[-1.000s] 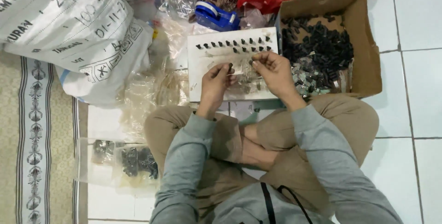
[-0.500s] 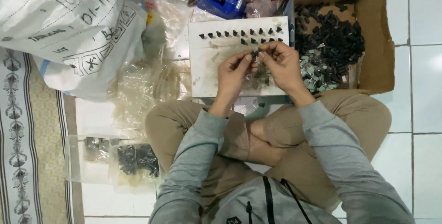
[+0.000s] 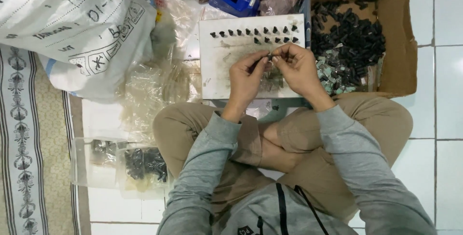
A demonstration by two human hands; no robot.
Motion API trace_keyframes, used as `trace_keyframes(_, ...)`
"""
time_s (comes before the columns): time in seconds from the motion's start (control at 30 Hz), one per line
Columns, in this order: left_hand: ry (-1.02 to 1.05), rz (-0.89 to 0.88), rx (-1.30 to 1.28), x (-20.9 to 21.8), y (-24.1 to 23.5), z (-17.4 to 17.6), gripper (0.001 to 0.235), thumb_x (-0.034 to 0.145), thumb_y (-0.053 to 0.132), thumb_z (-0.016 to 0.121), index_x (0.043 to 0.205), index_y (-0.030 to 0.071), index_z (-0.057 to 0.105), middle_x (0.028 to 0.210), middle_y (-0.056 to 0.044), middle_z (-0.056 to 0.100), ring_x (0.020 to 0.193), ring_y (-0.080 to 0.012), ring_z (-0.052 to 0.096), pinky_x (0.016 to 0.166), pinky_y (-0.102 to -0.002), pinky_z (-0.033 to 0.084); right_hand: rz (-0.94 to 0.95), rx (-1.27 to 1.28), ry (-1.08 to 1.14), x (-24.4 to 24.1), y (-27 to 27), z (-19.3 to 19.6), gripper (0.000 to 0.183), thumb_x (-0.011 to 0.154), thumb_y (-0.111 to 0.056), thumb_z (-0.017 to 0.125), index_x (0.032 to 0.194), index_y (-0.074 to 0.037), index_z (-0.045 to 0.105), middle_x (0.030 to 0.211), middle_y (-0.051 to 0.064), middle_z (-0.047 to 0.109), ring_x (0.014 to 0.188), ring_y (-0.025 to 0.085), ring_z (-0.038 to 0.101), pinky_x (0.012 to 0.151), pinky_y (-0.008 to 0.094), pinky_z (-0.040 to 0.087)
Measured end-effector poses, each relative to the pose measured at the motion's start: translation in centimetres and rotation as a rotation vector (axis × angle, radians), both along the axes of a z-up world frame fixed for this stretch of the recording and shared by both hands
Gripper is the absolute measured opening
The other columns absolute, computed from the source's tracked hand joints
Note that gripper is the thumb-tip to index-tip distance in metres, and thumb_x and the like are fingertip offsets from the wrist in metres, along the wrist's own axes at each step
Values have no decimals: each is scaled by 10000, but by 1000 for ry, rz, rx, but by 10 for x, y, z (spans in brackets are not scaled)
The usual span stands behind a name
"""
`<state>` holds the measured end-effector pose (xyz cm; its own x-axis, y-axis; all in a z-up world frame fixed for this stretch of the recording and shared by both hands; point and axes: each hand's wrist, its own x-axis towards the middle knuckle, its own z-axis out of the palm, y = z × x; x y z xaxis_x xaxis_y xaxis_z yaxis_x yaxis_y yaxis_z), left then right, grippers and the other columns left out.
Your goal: The person sits cross-legged on the floor and repeatedly picks small black components from a cardboard box, then places them into slots on a white board. The person handles the components one at a time and continues filling the board's slots.
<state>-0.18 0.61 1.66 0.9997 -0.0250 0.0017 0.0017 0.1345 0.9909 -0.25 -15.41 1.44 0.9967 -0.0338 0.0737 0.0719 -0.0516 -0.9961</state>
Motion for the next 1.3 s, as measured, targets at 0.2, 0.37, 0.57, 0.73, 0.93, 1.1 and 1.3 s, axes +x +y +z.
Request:
trace_keyframes(0.2,-71,-96,96,5,6,-4,164,978,67,718,1130,66,780,1031,-188,749,980,-232,723,784,-356,610,13,35,95,-4,-3,4,148,940,86,685,1083,50,704,838,51,609,808,103,670,684,244,563)
trace_keyframes(0.37,-51,-141,59,8,4,-7,164,982,52,706,1130,47,776,1017,-204,746,925,-234,735,740,-352,633,-17,44,111,-9,-7,-3,134,950,69,683,1083,57,699,829,58,610,799,108,673,668,253,565)
trace_keyframes(0.57,30,-98,-113,6,-2,-23,198,1001,8,658,1182,-27,730,1010,-260,730,905,-283,741,753,-388,661,-52,8,125,-9,-1,11,164,987,11,692,1141,65,706,845,98,656,808,134,683,701,283,583)
trace_keyframes(0.73,127,17,-82,-1,-7,-23,221,988,21,653,1185,-61,713,1025,-264,725,923,-234,693,736,-380,644,-27,-115,84,-10,8,5,144,997,-37,726,1112,49,738,841,139,695,806,167,713,661,312,583)
trace_keyframes(0.93,218,57,78,0,0,-17,316,1030,88,574,1304,-55,640,998,-265,733,849,-251,718,666,-414,619,-24,-358,-64,10,9,0,66,959,4,742,1011,43,743,795,156,659,737,208,657,641,334,533)
trace_keyframes(1.1,325,21,167,10,12,-18,507,1033,39,411,1525,-73,371,994,-219,742,728,-199,738,708,-384,621,0,-781,-369,41,27,-3,45,992,-38,744,1012,2,754,882,119,546,874,330,618,834,438,476)
trace_keyframes(1.3,276,17,220,8,17,-1,625,951,-8,429,1568,-55,346,1498,-410,424,1410,-520,422,1166,-592,365,-64,-1117,-384,68,36,-39,95,899,-189,841,964,-178,772,951,48,552,966,284,560,934,425,362)
